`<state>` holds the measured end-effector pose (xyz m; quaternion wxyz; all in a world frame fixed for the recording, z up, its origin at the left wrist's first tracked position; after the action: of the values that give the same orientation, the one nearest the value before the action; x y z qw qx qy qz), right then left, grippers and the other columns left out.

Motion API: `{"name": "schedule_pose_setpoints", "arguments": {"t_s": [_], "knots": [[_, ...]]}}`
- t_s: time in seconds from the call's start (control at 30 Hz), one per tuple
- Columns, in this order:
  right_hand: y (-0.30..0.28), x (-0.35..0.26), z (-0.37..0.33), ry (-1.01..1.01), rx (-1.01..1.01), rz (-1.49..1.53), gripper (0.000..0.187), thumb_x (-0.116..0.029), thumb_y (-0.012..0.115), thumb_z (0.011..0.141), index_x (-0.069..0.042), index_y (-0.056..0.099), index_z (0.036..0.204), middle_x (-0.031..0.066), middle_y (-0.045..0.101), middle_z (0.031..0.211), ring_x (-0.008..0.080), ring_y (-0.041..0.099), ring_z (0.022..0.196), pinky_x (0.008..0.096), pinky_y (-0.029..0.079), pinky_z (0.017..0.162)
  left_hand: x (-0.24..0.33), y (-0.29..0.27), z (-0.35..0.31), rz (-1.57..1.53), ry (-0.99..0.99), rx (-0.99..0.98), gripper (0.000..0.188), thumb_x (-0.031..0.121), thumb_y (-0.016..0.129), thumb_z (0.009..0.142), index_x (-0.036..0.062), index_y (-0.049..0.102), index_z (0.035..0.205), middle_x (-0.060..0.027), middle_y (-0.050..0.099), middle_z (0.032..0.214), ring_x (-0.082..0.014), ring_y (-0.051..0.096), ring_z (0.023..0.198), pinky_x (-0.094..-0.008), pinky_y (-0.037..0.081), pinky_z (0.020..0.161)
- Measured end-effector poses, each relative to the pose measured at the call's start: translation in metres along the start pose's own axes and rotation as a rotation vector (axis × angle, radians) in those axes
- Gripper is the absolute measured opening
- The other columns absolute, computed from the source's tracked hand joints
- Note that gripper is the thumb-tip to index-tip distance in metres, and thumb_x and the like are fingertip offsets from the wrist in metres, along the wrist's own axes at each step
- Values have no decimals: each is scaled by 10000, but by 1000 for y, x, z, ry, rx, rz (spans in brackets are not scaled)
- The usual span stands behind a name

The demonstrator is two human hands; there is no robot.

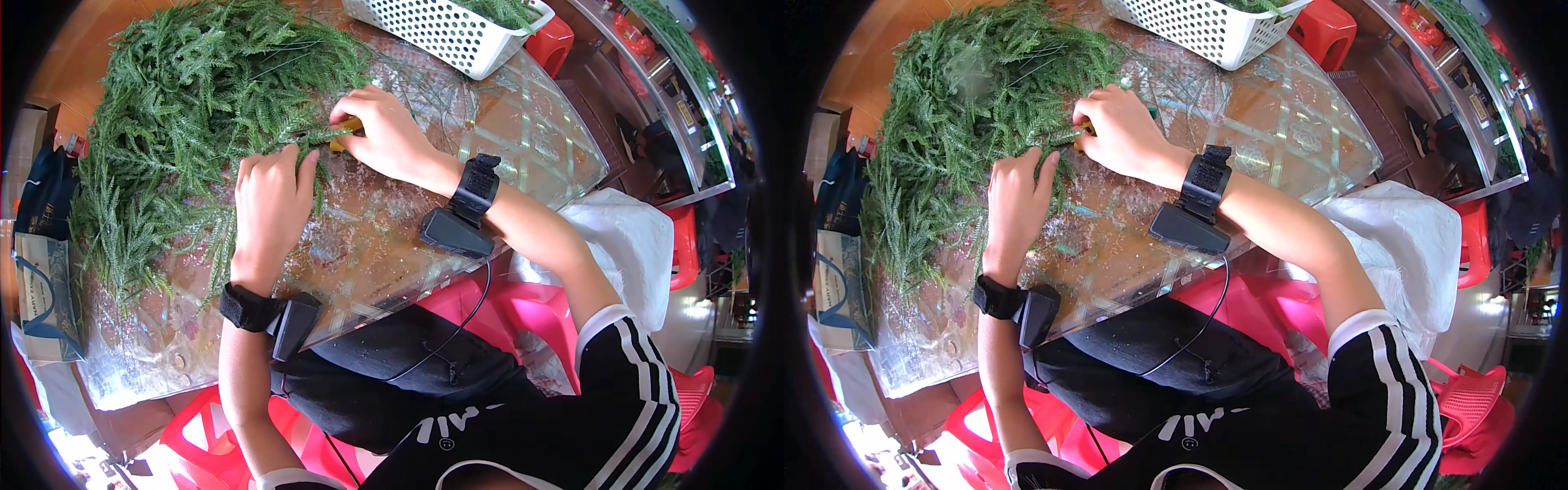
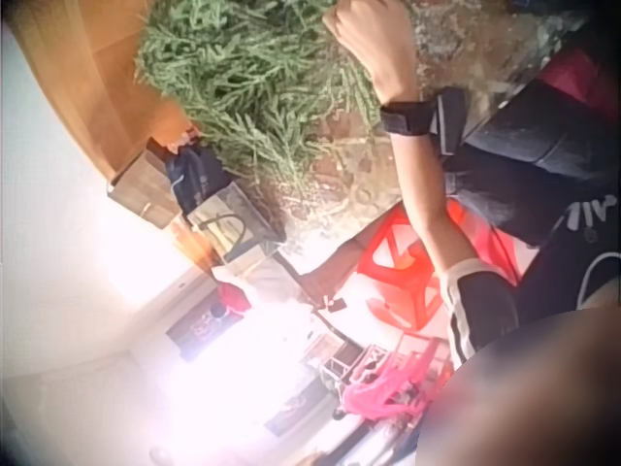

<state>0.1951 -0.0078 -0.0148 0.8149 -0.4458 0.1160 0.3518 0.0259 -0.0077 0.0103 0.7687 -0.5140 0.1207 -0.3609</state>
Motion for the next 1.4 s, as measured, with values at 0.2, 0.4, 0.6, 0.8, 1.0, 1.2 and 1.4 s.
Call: {"name": "schedule_pose_setpoints", "arguments": {"t_s": [0.2,0.4,0.6,0.8,1.0,1.2,1.4], "knots": [[-2,-4,-1,-5,-53,14,167,-27,668,684,-1,587,827,108,582,803,275,547,818,385,436,731,4,-4,-1,0,7,-54,276,215,533,887,4,513,710,-178,560,629,-369,543,644,-418,416,745],[-2,-7,-2,-11,-83,-4,183,-28,670,683,-4,596,848,107,572,826,270,544,831,381,439,740,11,-10,-5,30,44,-109,259,217,539,882,-7,515,755,-187,566,670,-359,556,674,-420,418,774],[-3,-10,-3,24,-135,-6,194,-27,666,683,-7,598,863,111,571,866,270,543,856,382,444,766,14,-11,-6,69,92,-111,251,217,540,883,-8,509,777,-181,566,690,-342,564,713,-417,416,784],[-3,-9,-3,22,-134,2,198,-29,667,684,-6,597,869,110,570,873,268,543,861,382,444,776,14,-11,-5,52,77,-132,254,220,542,882,-4,504,767,-183,564,691,-341,562,720,-418,413,783],[-1,-7,-2,8,-79,24,172,-69,631,651,-2,619,809,119,591,819,306,572,839,410,465,770,12,-8,-4,44,76,-122,257,225,545,879,-2,503,766,-184,564,692,-342,561,717,-419,411,784],[-2,-8,-3,7,-126,1,192,-55,683,702,-8,599,868,106,571,861,267,540,845,386,439,756,12,-9,-4,40,83,-112,261,227,545,879,-2,502,762,-181,564,689,-343,559,710,-421,411,788],[-1,-8,-2,2,-123,0,194,-64,689,708,-7,602,872,107,572,862,267,540,841,384,439,753,11,-8,-4,33,85,-104,261,226,547,879,-2,503,760,-179,559,682,-344,557,701,-421,412,793]]}}
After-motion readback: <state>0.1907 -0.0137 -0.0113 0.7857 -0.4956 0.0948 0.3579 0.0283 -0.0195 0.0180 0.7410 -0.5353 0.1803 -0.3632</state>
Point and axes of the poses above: each hand's wrist, its own z-axis towards the middle knuckle, its own y-axis out of the palm, x = y × z, the point moved 2 cm from there along z, towards the middle knuckle
